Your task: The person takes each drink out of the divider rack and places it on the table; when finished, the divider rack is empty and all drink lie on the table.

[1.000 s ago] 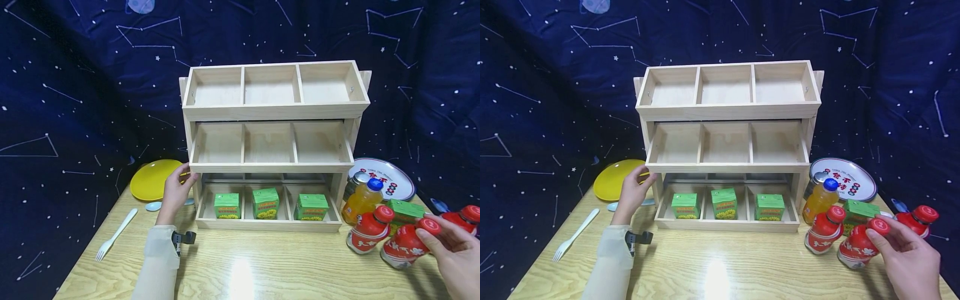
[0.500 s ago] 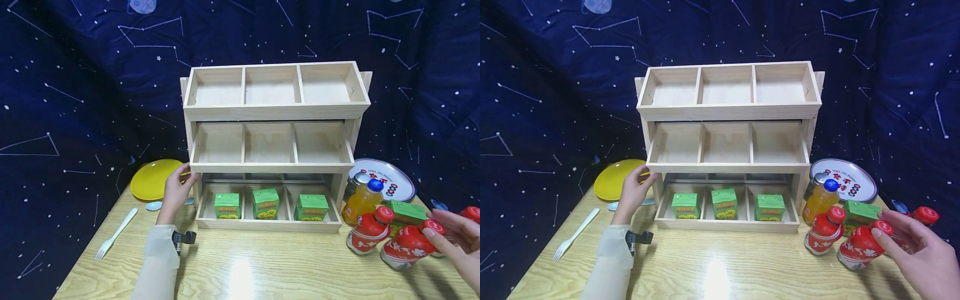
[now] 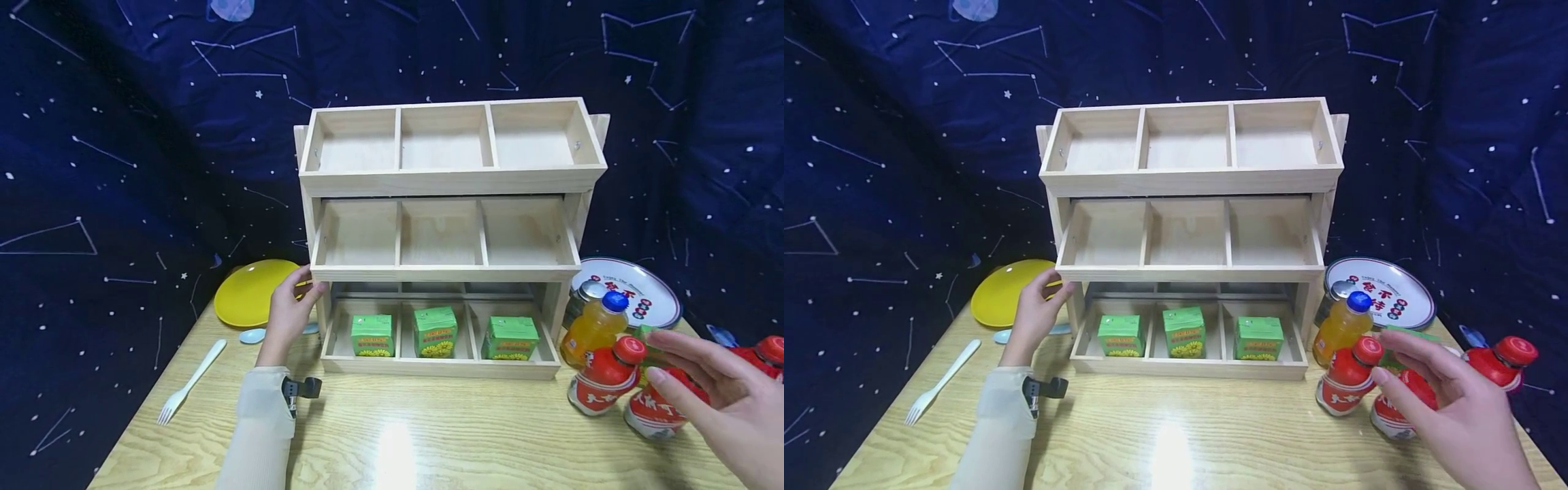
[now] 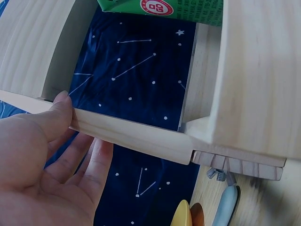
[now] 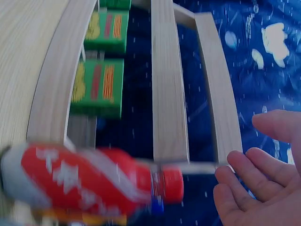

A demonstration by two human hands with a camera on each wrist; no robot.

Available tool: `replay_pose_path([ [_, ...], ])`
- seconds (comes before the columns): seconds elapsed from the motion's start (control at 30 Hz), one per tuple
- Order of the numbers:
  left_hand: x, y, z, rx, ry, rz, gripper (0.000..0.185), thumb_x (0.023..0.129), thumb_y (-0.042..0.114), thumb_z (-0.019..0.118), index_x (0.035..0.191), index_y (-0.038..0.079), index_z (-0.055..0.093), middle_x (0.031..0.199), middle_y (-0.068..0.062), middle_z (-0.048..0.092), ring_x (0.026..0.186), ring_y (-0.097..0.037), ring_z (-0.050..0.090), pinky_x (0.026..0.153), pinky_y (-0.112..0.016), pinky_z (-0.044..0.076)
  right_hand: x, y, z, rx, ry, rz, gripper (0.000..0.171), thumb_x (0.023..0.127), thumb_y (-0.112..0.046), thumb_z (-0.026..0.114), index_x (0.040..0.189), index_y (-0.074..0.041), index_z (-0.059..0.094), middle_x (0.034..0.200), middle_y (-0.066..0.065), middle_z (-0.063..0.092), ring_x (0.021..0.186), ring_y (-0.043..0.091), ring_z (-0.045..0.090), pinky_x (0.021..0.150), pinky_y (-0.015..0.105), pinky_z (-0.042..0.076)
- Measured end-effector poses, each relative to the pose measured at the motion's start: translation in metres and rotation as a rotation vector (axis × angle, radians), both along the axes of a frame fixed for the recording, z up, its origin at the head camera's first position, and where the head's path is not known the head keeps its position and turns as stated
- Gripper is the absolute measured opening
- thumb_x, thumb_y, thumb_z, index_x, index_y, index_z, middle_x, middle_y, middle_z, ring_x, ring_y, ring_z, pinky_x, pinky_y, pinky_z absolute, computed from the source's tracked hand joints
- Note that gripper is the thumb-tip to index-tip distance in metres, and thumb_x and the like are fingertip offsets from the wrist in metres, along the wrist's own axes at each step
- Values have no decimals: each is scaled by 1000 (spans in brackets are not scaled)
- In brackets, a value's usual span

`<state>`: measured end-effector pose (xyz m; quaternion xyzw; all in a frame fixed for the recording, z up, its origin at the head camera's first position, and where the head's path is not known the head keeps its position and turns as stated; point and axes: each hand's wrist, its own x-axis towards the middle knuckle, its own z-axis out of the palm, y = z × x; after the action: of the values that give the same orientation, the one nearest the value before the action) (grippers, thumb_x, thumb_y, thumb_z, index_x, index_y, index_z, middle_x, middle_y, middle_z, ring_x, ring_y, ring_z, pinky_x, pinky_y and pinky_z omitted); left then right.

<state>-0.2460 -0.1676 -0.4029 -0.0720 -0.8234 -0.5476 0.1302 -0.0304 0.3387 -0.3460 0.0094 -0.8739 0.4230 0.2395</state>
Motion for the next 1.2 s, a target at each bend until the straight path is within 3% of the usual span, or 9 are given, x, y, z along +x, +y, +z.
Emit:
replay_pose_path([
  [0.13,2,0,1,3,3,1,50,95,26,68,140,12,54,130,-12,59,116,-33,59,101,-48,47,-7,-25,5,65,-90,57,53,89,-4,72,139,-7,54,126,-14,57,110,-13,52,85,2,42],
  [0.47,1,-1,-1,-2,-1,9,49,95,25,68,141,12,54,131,-13,58,116,-33,59,101,-46,48,-44,-72,-16,49,-74,218,48,88,-11,76,133,-11,60,129,7,61,114,-8,50,90,4,41],
  [0.6,1,-1,0,1,1,4,50,95,26,68,141,12,53,132,-13,58,116,-33,59,101,-47,47,-62,-79,-28,70,-13,215,50,86,-11,78,133,-9,61,132,11,58,117,-9,46,93,3,37],
  [0.7,1,-1,1,6,-6,-2,50,95,26,67,142,13,53,132,-11,58,117,-32,59,101,-47,48,-74,-80,-35,66,-24,190,51,88,-14,77,135,-9,59,136,12,56,122,7,49,94,2,35],
  [0.83,1,0,1,8,-20,6,49,95,26,67,141,17,53,132,-8,58,117,-30,58,101,-45,48,-87,-81,-42,34,-107,188,57,90,-16,75,141,-8,52,142,15,50,124,36,49,104,30,43],
  [0.93,1,0,1,13,-17,2,48,96,25,67,141,16,54,131,-9,59,117,-30,59,101,-46,48,-94,-81,-48,11,-181,194,60,92,-18,73,145,-7,47,145,20,45,126,42,46,101,53,40],
  [0.97,0,1,1,14,-15,-1,48,96,24,67,141,16,54,131,-9,59,117,-30,59,101,-46,48,-95,-81,-50,4,-203,192,60,92,-19,72,145,-7,46,145,21,45,127,42,46,102,54,40],
  [1.1,0,1,1,12,-17,-2,48,96,25,67,141,15,54,132,-9,58,117,-30,59,102,-47,47,-98,-80,-57,-30,-267,198,58,95,-22,69,147,-8,45,139,22,49,118,38,52,97,30,50],
  [1.2,0,0,0,6,-18,7,48,96,26,67,141,15,54,132,-9,58,117,-30,59,102,-47,47,-99,-79,-61,-50,-275,207,56,95,-21,68,146,-10,46,132,20,53,110,33,56,86,8,45],
])
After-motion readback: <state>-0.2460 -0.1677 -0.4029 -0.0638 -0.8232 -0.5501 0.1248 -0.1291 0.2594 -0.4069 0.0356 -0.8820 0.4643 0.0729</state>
